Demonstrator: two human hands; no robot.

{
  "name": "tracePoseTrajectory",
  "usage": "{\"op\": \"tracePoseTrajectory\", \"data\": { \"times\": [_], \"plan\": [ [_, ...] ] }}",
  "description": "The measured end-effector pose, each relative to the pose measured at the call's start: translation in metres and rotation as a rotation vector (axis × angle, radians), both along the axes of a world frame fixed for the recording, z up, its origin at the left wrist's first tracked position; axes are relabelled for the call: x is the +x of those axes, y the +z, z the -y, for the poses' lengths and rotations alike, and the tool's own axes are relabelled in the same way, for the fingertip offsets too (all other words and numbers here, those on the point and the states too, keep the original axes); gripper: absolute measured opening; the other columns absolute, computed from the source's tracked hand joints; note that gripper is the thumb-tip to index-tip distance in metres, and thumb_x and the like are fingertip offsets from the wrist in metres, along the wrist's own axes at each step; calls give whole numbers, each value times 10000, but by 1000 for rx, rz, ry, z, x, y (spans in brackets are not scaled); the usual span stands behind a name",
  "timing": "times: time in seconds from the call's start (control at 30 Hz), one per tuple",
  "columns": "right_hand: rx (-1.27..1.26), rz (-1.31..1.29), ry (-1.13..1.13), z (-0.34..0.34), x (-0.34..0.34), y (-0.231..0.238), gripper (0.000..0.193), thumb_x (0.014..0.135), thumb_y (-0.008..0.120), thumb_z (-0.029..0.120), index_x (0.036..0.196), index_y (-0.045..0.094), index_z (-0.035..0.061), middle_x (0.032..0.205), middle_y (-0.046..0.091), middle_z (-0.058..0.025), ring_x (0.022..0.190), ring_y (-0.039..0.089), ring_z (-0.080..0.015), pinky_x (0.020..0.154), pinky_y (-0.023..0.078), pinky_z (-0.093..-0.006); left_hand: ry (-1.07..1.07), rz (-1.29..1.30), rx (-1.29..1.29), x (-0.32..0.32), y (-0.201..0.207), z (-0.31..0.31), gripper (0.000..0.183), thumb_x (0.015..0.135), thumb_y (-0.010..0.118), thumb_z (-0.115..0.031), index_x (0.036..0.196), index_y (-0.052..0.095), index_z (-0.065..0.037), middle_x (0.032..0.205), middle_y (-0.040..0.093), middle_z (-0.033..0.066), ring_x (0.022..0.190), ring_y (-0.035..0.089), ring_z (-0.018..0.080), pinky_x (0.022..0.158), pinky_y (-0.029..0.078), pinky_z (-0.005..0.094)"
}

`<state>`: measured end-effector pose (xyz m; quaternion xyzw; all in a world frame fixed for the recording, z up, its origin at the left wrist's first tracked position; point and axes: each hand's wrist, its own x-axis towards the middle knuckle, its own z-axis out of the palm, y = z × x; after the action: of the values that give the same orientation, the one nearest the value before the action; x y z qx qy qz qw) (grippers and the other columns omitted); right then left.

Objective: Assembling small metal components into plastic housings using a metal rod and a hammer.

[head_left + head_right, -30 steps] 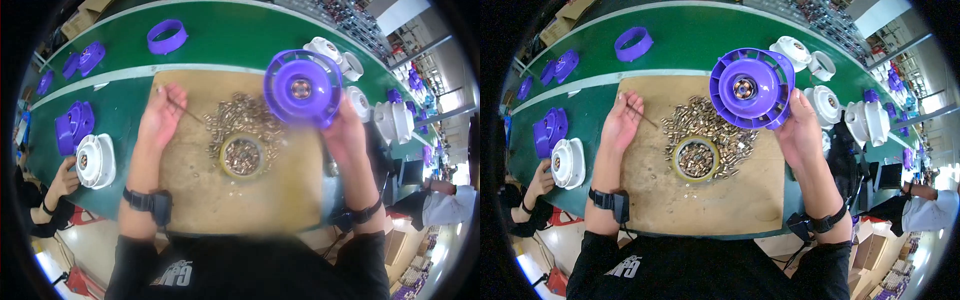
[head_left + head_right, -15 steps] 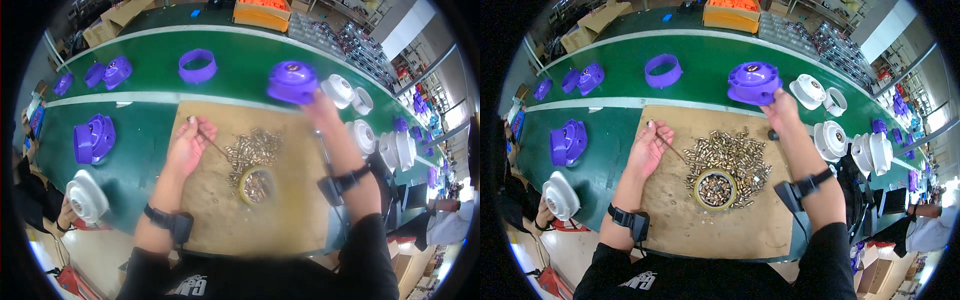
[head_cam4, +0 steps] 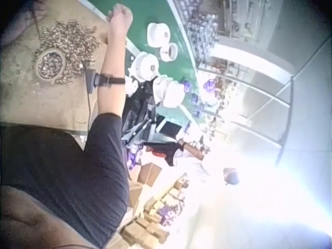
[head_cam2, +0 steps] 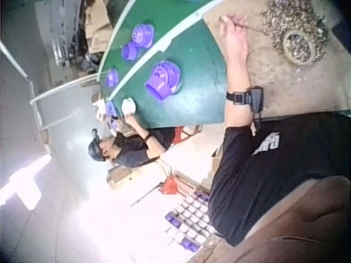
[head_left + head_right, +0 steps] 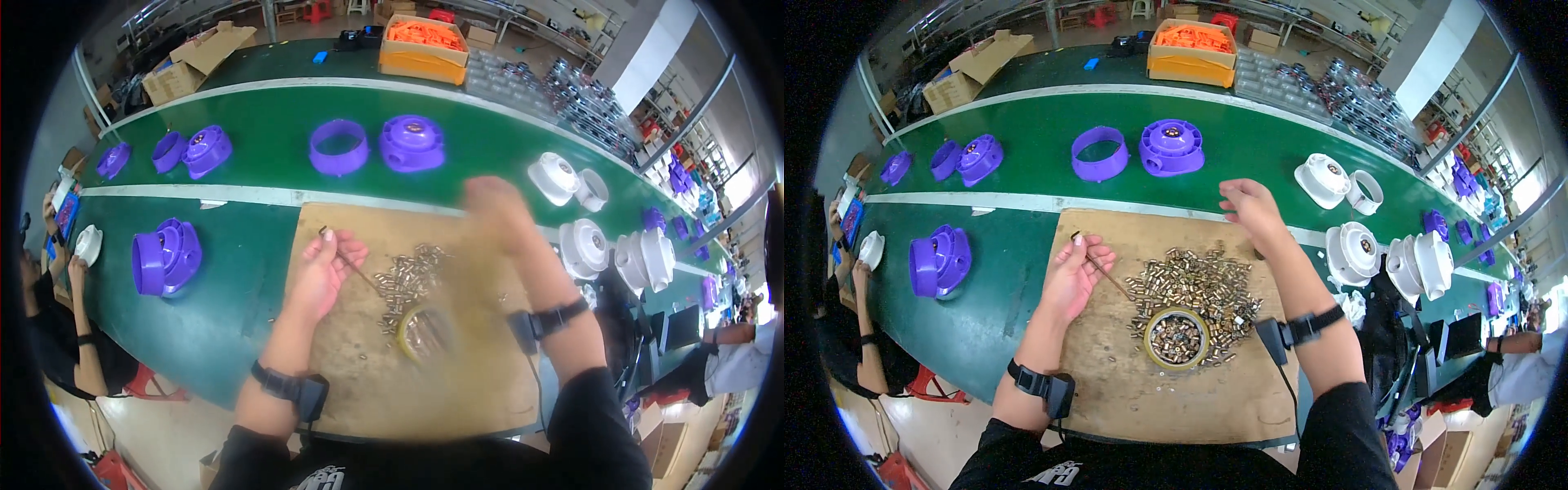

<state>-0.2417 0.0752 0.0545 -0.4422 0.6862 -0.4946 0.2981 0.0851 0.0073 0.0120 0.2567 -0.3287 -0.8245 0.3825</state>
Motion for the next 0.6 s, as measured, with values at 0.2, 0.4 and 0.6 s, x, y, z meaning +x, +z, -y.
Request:
{"op": "tracePoseTrajectory", "data": {
  "times": [0.2,0.4,0.6],
  "plan": [
    [-151,-256,-456,-107,-23,5,219,924,543,197,926,637,-1,737,630,-43,632,558,-127,564,454,-300,7,-12,-17,0,-5,2,307,981,527,-309,1099,574,-30,948,659,89,913,650,210,842,528,340],
    [227,-910,-559,-156,-27,-55,167,850,539,188,878,627,49,810,654,-209,785,631,-411,711,491,-506,23,-52,35,-3,-9,7,299,970,545,-298,1108,575,-35,962,634,61,934,612,192,855,503,331],
    [187,-661,-600,-149,-8,-47,151,825,534,191,855,584,51,878,629,-186,849,625,-380,742,502,-494,-50,-289,-29,20,-40,29,294,973,530,-293,1123,547,-41,984,572,45,957,533,191,911,429,322]
  ]
}}
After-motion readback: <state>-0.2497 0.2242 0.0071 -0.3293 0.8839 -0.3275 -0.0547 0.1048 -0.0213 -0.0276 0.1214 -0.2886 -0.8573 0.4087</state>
